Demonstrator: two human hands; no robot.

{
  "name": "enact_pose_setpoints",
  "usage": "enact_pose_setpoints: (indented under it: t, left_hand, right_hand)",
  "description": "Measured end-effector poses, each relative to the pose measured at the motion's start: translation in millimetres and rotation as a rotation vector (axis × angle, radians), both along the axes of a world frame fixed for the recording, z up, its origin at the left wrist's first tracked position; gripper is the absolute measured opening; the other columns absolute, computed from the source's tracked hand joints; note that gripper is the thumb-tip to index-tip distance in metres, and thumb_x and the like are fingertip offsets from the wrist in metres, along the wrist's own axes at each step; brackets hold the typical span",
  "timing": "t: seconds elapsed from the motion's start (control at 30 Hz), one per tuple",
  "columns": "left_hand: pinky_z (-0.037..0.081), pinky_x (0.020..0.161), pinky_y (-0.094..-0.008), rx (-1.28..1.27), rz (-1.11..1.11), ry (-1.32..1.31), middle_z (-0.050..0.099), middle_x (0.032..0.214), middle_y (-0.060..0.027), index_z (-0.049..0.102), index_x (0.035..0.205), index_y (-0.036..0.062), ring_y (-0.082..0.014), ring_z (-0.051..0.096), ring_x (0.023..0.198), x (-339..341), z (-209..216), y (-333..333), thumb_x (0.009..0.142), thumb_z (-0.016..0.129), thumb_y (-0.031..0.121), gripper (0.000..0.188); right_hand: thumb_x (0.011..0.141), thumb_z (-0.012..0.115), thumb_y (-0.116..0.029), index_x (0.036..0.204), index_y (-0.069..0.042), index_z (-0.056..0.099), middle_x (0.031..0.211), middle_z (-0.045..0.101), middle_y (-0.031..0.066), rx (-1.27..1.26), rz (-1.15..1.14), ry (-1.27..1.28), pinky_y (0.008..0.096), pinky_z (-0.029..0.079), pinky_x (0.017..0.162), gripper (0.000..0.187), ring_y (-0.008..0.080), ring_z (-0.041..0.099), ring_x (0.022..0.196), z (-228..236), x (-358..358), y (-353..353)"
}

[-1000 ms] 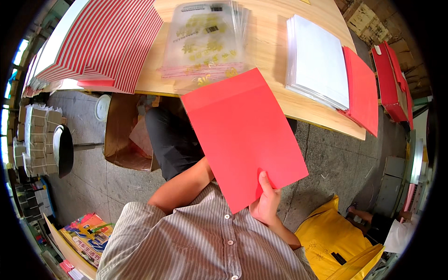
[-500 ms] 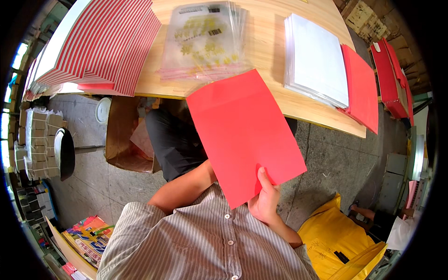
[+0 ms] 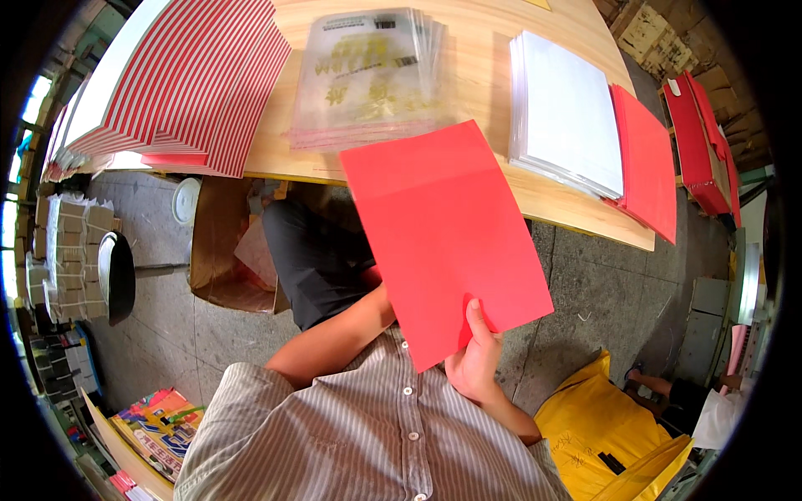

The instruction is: The person sits at a wooden table and repeatedly inserts white paper sheets into red envelopes. They pick up a red envelope, open it, insert a white sheet, and place the finished item on a stack. The process is repeated multiple times throughout the clip.

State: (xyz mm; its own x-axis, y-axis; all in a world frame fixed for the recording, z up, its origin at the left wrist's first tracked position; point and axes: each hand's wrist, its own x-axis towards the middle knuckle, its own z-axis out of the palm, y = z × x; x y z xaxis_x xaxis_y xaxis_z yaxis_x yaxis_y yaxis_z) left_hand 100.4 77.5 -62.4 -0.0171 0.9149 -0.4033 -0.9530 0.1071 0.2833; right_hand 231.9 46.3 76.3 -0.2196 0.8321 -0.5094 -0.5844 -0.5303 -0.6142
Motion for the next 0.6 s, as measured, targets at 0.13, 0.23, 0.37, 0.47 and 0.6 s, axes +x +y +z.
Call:
enact_pose_setpoints:
  t: [0.13,0.23,0.37,0.47,0.6]
  left_hand:
    - [0.057,0.08,-0.0337,0.033,-0.037,-0.037,0.061,0.115,-0.0111,0.053,0.125,-0.001,-0.0209,0.063,0.098,-4,-3,2,0.101,0.052,0.017,0.029]
    - [0.057,0.08,-0.034,0.076,-0.052,-0.055,0.06,0.116,-0.0114,0.053,0.125,-0.001,-0.0212,0.063,0.099,-4,-5,-8,0.101,0.052,0.017,0.03]
    - [0.057,0.081,-0.0344,0.114,-0.032,0.038,0.06,0.117,-0.0118,0.052,0.126,-0.001,-0.0216,0.063,0.1,-3,-2,-26,0.101,0.052,0.017,0.031]
    - [0.058,0.082,-0.0357,0.086,0.069,0.246,0.06,0.119,-0.0129,0.052,0.128,-0.0004,-0.0222,0.063,0.103,-1,2,-30,0.099,0.055,0.015,0.032]
    - [0.058,0.08,-0.0354,0.047,0.122,0.487,0.065,0.113,-0.0124,0.058,0.122,-0.0004,-0.0216,0.066,0.096,4,0,-34,0.093,0.063,0.008,0.031]
  right_hand:
    - [0.1,0.056,-0.009,0.132,-0.006,0.049,0.127,0.058,0.0069,-0.028,-0.026,-0.012,0.0366,0.051,0.098,0.034,0.02,0.059,0.117,-9,2,1]
    - [0.1,0.056,-0.009,0.133,-0.005,0.047,0.129,0.057,0.0076,0.021,-0.044,-0.051,0.0369,0.051,0.099,0.035,0.0202,0.059,0.118,-11,-2,0]
    - [0.099,0.056,-0.008,0.134,-0.005,0.047,0.129,0.056,0.008,0.01,-0.042,0.0,0.0369,0.051,0.099,0.036,0.0205,0.058,0.118,-4,-7,6]
    - [0.099,0.056,-0.007,0.134,-0.005,0.047,0.129,0.056,0.008,0.016,-0.045,0.003,0.0369,0.051,0.099,0.036,0.0206,0.058,0.119,-4,-10,11]
    - [0.099,0.057,-0.006,0.133,-0.005,0.047,0.128,0.057,0.0078,0.022,-0.041,0.017,0.0367,0.052,0.098,0.036,0.0204,0.059,0.117,-8,-13,17]
